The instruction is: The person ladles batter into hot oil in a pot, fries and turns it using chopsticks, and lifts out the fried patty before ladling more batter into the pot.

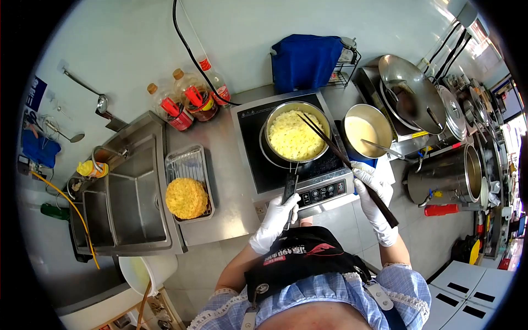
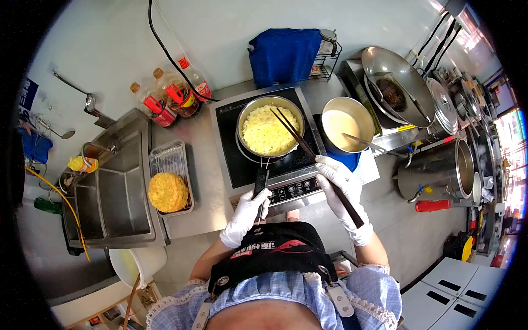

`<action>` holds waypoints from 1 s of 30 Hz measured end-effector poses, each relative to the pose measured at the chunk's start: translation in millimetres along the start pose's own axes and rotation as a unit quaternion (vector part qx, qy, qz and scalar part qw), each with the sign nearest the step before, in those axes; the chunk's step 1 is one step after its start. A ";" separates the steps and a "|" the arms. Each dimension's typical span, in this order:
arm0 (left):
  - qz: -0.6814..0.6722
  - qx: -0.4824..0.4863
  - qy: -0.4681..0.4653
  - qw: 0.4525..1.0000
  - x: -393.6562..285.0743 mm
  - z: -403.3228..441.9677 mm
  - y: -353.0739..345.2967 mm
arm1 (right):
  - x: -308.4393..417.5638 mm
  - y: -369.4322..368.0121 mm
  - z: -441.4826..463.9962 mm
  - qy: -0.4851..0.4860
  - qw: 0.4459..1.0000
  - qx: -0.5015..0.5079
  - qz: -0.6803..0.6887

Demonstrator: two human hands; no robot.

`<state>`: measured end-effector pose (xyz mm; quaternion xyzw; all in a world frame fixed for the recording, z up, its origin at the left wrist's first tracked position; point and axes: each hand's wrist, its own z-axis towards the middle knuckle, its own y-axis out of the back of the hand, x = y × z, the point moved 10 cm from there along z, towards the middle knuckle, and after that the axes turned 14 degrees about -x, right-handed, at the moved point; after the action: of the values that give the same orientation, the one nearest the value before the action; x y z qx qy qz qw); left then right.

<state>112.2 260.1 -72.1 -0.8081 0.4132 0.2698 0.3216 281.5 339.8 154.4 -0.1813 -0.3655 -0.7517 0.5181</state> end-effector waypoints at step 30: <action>0.017 0.007 -0.127 0.992 44.1 22.5 19.4 | 71.0 11.1 15.0 -0.031 0.990 0.138 -0.024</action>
<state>114.7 246.3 -123.4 -0.7581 0.3849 0.3728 0.3718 261.8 302.8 214.6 -0.1229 -0.4855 -0.7004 0.5085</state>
